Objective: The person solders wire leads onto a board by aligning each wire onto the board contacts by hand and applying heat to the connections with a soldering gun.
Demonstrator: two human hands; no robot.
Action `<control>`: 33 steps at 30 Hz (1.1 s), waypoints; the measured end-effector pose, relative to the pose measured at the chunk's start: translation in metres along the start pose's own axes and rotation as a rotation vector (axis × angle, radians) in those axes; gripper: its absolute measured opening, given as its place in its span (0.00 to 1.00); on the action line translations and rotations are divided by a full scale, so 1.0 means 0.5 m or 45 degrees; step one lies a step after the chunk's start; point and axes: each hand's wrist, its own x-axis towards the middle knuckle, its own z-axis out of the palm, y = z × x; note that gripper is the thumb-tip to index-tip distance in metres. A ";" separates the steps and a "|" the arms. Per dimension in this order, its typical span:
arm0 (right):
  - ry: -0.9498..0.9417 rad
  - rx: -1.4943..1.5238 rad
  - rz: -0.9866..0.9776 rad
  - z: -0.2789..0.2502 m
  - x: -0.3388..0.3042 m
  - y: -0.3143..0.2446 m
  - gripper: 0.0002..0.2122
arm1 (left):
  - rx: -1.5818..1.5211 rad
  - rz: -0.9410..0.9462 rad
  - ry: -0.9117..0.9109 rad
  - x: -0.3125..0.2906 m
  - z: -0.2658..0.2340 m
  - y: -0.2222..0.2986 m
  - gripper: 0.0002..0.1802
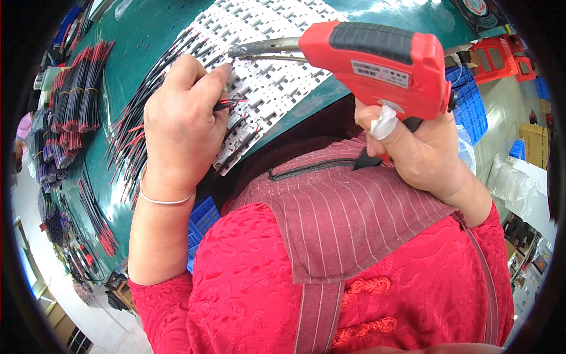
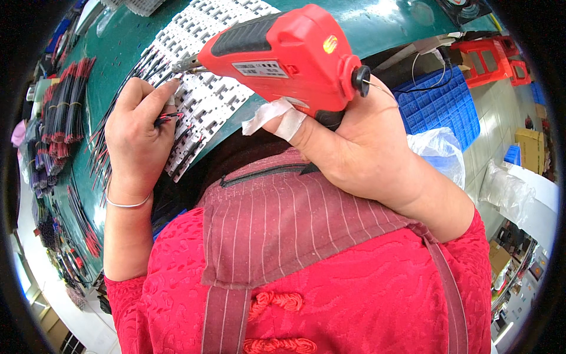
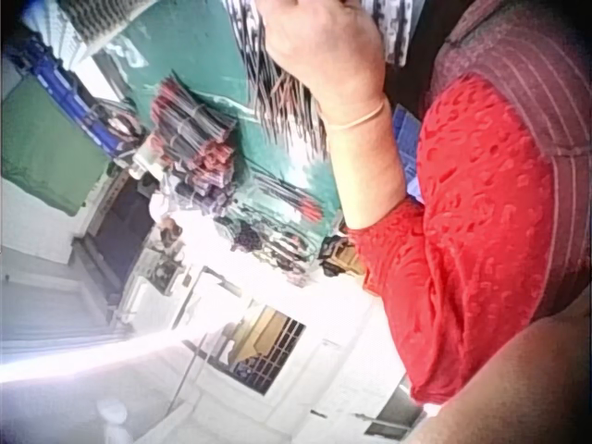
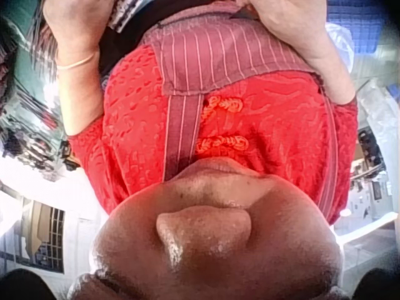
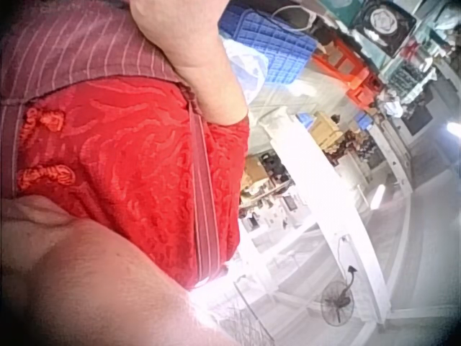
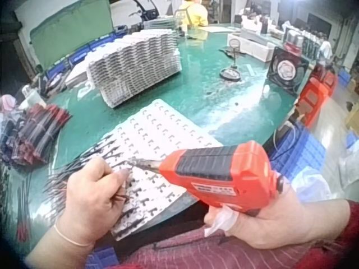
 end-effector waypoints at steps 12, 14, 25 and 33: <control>0.103 0.072 -0.011 0.007 -0.004 -0.005 0.17 | 0.009 -0.006 0.008 -0.001 -0.005 0.002 0.22; 0.120 0.059 -0.002 0.006 -0.006 -0.005 0.17 | 0.015 -0.001 0.015 0.000 -0.008 0.003 0.21; 0.120 0.080 0.044 0.004 -0.013 -0.013 0.11 | -0.156 -0.079 0.085 0.004 0.001 -0.019 0.21; 0.148 0.064 0.017 0.010 -0.011 -0.011 0.11 | -0.144 -0.060 0.090 0.003 0.002 -0.018 0.21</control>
